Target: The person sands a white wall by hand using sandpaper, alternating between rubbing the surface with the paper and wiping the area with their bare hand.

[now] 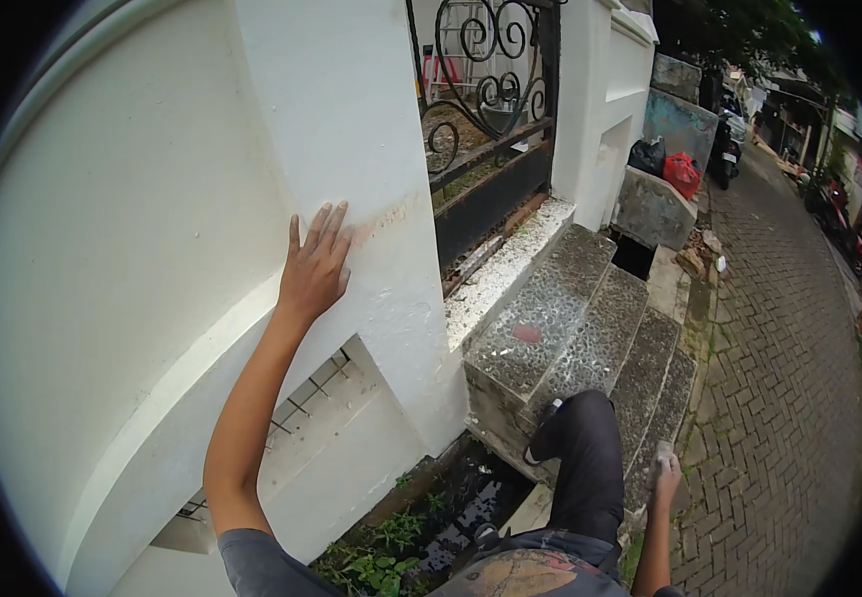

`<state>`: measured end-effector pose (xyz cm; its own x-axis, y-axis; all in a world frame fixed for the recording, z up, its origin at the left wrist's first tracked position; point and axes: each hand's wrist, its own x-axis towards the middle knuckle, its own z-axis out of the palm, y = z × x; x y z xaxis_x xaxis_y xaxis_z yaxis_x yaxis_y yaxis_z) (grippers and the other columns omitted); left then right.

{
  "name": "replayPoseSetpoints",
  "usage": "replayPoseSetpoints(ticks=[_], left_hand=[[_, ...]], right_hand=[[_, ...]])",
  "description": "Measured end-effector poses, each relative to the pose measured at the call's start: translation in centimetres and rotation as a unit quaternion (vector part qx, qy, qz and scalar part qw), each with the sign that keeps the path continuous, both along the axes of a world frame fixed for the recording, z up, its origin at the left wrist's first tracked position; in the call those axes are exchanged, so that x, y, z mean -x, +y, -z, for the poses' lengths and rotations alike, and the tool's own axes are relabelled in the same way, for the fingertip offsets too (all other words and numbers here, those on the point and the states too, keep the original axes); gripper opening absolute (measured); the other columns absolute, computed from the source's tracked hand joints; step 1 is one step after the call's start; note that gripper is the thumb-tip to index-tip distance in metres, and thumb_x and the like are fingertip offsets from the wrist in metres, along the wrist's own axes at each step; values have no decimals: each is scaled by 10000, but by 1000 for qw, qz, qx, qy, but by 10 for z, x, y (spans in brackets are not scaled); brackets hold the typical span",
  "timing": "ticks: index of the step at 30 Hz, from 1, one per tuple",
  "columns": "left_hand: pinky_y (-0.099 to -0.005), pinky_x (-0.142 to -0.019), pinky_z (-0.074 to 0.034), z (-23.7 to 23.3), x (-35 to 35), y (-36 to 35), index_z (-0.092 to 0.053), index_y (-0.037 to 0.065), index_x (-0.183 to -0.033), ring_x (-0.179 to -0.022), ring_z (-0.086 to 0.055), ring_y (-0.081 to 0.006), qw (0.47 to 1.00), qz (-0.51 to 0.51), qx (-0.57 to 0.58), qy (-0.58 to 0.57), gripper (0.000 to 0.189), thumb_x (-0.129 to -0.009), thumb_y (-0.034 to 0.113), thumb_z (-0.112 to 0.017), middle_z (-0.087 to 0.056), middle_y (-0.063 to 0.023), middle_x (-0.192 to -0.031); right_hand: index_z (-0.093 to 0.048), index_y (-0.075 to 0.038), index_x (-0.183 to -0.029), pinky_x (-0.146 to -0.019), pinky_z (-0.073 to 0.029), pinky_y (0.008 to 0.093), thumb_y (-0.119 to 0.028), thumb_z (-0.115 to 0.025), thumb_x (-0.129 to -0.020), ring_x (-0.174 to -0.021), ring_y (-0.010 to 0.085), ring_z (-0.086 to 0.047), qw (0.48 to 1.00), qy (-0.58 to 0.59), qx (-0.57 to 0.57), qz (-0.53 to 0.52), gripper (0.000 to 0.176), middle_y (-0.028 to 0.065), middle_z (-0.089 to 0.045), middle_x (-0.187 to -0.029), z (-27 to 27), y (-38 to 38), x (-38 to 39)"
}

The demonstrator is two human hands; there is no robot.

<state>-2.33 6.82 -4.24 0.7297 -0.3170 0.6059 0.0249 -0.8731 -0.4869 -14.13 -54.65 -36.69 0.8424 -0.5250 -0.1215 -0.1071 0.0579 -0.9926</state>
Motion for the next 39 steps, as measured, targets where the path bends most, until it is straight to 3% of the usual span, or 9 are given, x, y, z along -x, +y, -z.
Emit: replayPoseSetpoints(ticks=[3, 8, 13, 15, 22, 25, 28, 33, 39], left_hand=[[-571, -1109, -118, -35, -1, 6, -541, 124, -1219, -1378, -232, -234, 1000, 25, -2, 4, 548, -681, 163, -641, -321, -44, -1469], [-568, -1112, -67, -34, -20, 9, -546, 136, -1225, -1379, -227, -245, 998, 36, -30, -32, 572, -665, 187, -656, -343, -13, -1460], [-525, -1120, -83, -25, -40, 5, -608, 139, -1152, -1349, -277, -245, 995, 50, -28, -81, 504, -649, 151, -638, -409, -10, -1422], [-505, -1123, -102, -27, -40, 2, -617, 138, -1139, -1339, -292, -245, 997, 43, -27, -66, 493, -647, 151, -647, -411, -11, -1420], [-494, -1131, -109, -24, -36, -8, -618, 198, -1159, -1358, -267, -241, 999, -33, -15, -24, 485, -683, 192, -709, -391, -5, -1435], [-517, -1129, -27, -20, -36, -8, -599, 227, -1188, -1381, -227, -264, 999, -47, -14, -17, 512, -691, 209, -720, -373, -23, -1449], [-528, -1123, 7, -19, -38, -11, -592, 227, -1195, -1383, -222, -289, 997, -60, -36, -15, 531, -681, 213, -726, -369, -34, -1452], [-530, -1113, 84, -16, -40, -10, -615, 250, -1159, -1371, -239, -317, 995, -82, -45, -15, 476, -693, 260, -713, -430, -31, -1412], [-522, -1116, 76, -14, -39, -11, -607, 247, -1179, -1373, -233, -318, 994, -102, -31, 6, 489, -706, 299, -721, -427, -23, -1414]], right_hand=[[-601, -41, -891, -556, -427, 218, -78, -506, -866, -608, 50, -486, 990, -130, -43, 18, 105, -36, -540, -748, -91, 64, -61], [-583, -17, -963, -612, -403, 198, -32, -531, -893, -689, 23, -487, 969, -208, 0, -134, 88, -41, -556, -798, -166, 178, -128], [-515, 1, -909, -666, -444, 233, -31, -556, -887, -754, 68, -538, 922, -287, 10, -259, 56, 18, -572, -819, -162, 305, -177], [-514, 20, -915, -676, -473, 254, -31, -584, -870, -765, 105, -597, 895, -330, 145, -262, 97, 67, -606, -785, -190, 341, -187], [-431, -5, -882, -838, -514, 338, 70, -576, -824, -1044, 320, -617, 827, -549, 8, -122, 173, 271, -623, -1054, -229, 469, -276], [-535, 38, -988, -893, -485, 379, 90, -555, -785, -1073, 350, -597, 856, -504, -3, -112, 210, 240, -619, -1098, -232, 504, -289], [-606, 39, -1065, -957, -433, 432, 85, -567, -722, -1106, 368, -571, 825, -546, 139, -42, 348, 186, -642, -1072, -239, 521, -291], [-682, -165, -1080, -1045, -202, 546, -52, -635, -732, -1185, 302, -518, 860, -497, 109, -36, 369, 89, -569, -1108, -216, 525, -273], [-688, -176, -1063, -1012, -259, 506, -121, -670, -745, -1097, 253, -569, 828, -540, 151, -20, 323, 82, -607, -1096, -211, 520, -289]])
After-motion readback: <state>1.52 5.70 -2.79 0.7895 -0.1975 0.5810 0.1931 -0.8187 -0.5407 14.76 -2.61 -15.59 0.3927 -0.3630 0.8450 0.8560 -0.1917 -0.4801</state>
